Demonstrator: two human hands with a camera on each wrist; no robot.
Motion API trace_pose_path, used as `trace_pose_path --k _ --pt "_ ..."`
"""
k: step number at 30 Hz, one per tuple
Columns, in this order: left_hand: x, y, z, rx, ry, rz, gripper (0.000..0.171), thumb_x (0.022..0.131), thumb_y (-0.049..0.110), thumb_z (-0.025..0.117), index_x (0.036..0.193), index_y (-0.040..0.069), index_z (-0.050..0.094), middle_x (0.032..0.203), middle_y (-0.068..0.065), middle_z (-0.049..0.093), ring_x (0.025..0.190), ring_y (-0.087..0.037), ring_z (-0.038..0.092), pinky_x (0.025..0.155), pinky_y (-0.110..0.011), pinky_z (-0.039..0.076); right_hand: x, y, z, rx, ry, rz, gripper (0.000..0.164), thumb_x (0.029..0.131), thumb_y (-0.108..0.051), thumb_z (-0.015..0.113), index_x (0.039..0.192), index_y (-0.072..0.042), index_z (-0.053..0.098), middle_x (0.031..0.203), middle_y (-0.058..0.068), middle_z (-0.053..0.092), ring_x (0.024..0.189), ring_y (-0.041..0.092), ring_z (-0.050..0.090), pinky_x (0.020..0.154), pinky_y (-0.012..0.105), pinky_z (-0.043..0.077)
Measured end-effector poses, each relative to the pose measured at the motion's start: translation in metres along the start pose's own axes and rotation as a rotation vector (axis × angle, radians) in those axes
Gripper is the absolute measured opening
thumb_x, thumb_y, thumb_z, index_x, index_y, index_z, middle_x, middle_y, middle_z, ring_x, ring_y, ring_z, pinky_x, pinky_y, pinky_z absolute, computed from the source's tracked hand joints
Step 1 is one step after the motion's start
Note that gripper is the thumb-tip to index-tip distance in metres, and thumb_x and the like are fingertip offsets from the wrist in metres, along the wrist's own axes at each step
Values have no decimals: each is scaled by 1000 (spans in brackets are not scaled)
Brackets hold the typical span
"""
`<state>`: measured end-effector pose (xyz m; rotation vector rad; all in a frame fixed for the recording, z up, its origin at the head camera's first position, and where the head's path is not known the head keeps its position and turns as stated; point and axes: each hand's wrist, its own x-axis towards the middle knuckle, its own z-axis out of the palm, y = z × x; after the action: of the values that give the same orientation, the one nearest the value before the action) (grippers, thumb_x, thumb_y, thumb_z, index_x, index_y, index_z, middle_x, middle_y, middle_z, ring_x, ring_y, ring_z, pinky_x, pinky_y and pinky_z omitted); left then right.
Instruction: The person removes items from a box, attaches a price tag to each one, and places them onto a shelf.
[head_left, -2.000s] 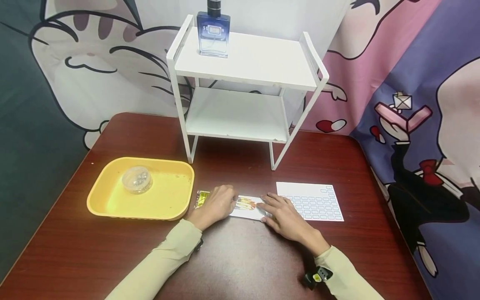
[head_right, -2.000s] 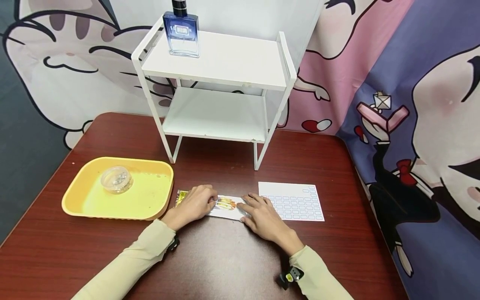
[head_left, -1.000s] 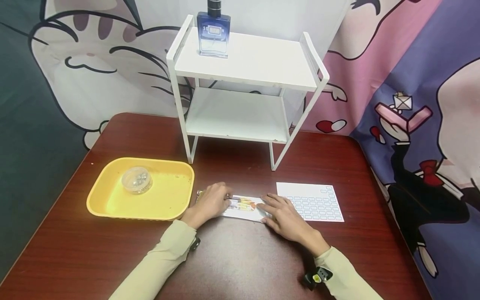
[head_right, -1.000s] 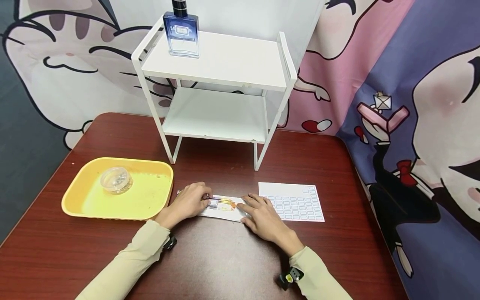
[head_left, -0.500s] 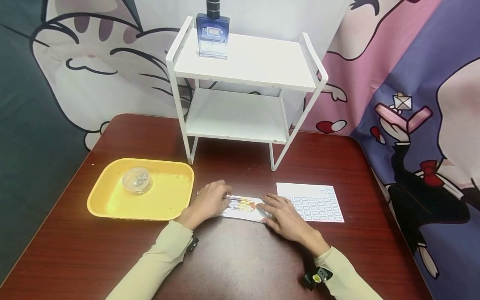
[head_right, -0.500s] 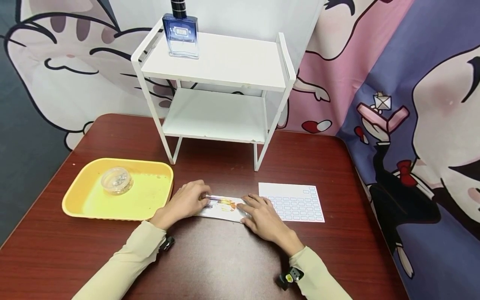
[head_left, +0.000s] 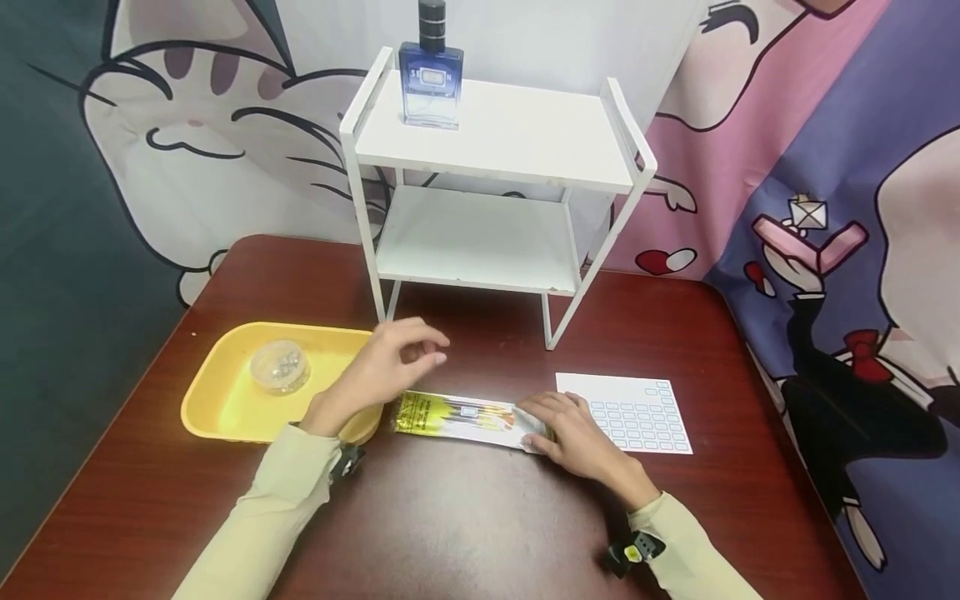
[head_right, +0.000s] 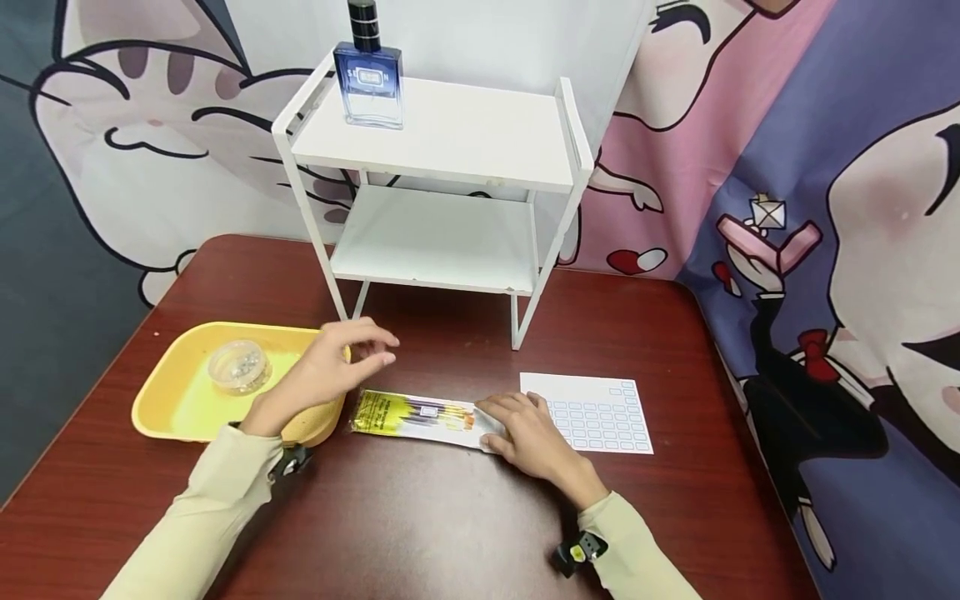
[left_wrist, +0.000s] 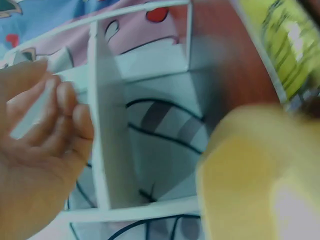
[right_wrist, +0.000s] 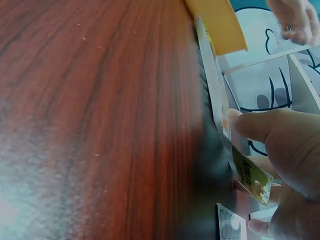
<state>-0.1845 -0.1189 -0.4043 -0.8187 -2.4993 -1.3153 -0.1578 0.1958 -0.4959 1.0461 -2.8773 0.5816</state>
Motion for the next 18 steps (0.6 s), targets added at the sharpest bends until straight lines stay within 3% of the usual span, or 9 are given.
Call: trace_pose_path --k 2,6,8,11,14,18 --pt "4 -1 -9 -22 116 112 19 81 -3 76 100 1 74 79 -4 67 72 -13 58 64 -20 49 1 0 1 7 2 2 49 87 -29 76 131 -12 64 127 6 68 122 27 58 104 65 35" --pt "18 1 -29 0 393 310 19 77 -8 76 95 -3 73 77 -11 67 74 -19 57 72 -17 45 3 -1 0 33 13 -5 49 86 -28 76 130 -11 65 126 7 68 122 28 58 105 65 35" --pt "26 4 -39 17 524 357 20 75 -9 76 94 -5 72 80 -17 66 80 -21 57 80 -19 44 5 -1 0 45 20 -13 48 86 -28 77 130 -11 65 125 7 68 122 29 58 104 64 36" --pt "39 6 -54 24 674 368 27 73 -5 76 99 -5 71 91 -24 62 93 -18 54 89 -24 41 8 -2 1 45 41 -25 50 84 -30 79 129 -12 66 123 7 69 120 29 58 104 61 38" --pt "49 5 -72 18 740 332 41 72 2 80 111 -2 69 107 -22 59 108 -14 50 93 -27 39 14 -3 2 36 59 -29 53 83 -32 80 130 -13 66 124 6 68 120 28 57 101 56 40" --pt "59 -1 -96 49 676 261 64 72 7 83 131 3 60 134 -17 53 127 -14 42 95 -28 37 23 -6 2 49 62 -31 56 82 -34 80 132 -14 64 125 7 67 121 28 56 95 52 42"
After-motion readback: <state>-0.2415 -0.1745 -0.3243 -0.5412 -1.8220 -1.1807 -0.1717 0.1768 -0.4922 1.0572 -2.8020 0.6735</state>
